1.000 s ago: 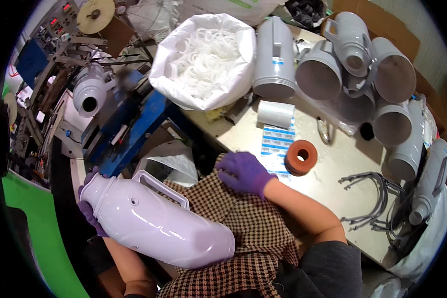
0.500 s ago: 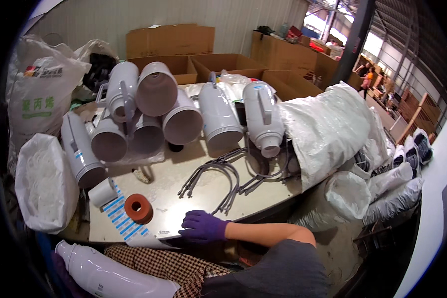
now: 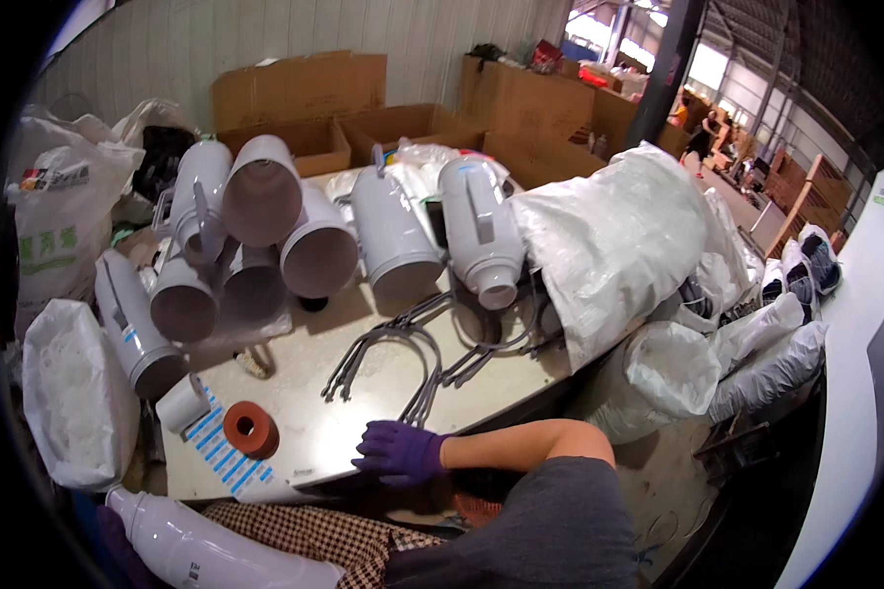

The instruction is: The person assembles white electric kettles by inserting a metal heating element into the base, attaching a power cord, and applying a label to the body. The person handles each kettle one at a time, repeating the same sequence of actions throughout the clip.

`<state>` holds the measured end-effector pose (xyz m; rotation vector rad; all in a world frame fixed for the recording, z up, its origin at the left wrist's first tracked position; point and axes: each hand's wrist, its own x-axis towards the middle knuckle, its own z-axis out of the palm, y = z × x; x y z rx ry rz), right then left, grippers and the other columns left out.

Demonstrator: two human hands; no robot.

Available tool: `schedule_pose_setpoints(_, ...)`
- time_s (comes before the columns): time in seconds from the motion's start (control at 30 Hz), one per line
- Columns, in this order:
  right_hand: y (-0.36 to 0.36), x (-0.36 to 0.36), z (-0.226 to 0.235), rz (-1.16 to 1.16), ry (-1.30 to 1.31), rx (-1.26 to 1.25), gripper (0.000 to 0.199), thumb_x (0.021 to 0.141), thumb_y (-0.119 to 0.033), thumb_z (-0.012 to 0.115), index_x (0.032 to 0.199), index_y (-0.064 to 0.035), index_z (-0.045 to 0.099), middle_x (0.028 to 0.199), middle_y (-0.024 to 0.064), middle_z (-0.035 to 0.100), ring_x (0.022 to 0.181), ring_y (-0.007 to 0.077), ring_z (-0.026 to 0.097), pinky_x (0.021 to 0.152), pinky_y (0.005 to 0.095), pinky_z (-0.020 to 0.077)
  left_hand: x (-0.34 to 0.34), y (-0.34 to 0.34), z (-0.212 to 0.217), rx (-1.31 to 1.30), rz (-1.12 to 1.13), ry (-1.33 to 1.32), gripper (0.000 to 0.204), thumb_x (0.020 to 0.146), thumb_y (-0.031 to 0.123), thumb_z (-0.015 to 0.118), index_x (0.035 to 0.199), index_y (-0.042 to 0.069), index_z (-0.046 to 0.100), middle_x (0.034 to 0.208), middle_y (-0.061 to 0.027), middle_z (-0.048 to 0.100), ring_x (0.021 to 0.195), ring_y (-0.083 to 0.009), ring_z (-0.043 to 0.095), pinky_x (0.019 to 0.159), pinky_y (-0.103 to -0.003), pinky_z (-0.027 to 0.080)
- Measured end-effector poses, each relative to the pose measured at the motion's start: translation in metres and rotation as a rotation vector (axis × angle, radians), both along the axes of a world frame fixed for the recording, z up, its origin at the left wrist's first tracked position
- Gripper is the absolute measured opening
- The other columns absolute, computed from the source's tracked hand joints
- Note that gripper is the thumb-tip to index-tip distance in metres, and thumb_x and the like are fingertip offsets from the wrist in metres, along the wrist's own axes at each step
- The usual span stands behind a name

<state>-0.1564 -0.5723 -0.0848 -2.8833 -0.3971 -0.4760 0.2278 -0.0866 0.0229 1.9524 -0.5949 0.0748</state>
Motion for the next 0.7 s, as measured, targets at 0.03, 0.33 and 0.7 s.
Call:
schedule_pose_setpoints(0.03,0.005,0.002,-0.007,-0.02,-0.051,0.026,0.054,0.094,-0.04,0.063,0.139,-0.0115,0.058,0.131,0.0155,0.058,0.125,0.0351,0.054,0.114,0.0542,0.0404,-0.009,0.006,0.006,-0.089,0.019,0.093,0.05,0.107,0.029,0.052,0.141,-0.007,0.053,0.143,-0.0205,0.055,0.129,-0.0294,0.054,0.11,-0.043,0.043)
schedule_pose_setpoints(0.33,-0.005,0.021,0.05,-0.33,-0.454,-0.105,0.045,0.09,-0.03,0.07,0.131,-0.0123,0.065,0.1,0.0084,0.07,0.082,0.0261,0.068,0.069,0.0413,0.0543,-0.04,0.01,0.031,-0.486,0.199,0.392,0.05,0.105,0.033,0.052,0.143,0.0,0.053,0.135,-0.0164,0.062,0.121,-0.0274,0.06,0.107,-0.04,0.047)
schedule_pose_setpoints(0.7,-0.101,0.11,0.073,-0.909,0.492,0.197,0.067,0.096,-0.065,0.05,0.131,-0.0084,0.062,0.119,0.0228,0.072,0.112,0.0402,0.068,0.097,0.0492,0.0514,0.015,0.007,-0.054,-0.169,-0.008,0.403,0.032,0.105,0.017,0.051,0.115,-0.005,0.07,0.112,-0.0186,0.072,0.105,-0.0247,0.067,0.094,-0.038,0.054)
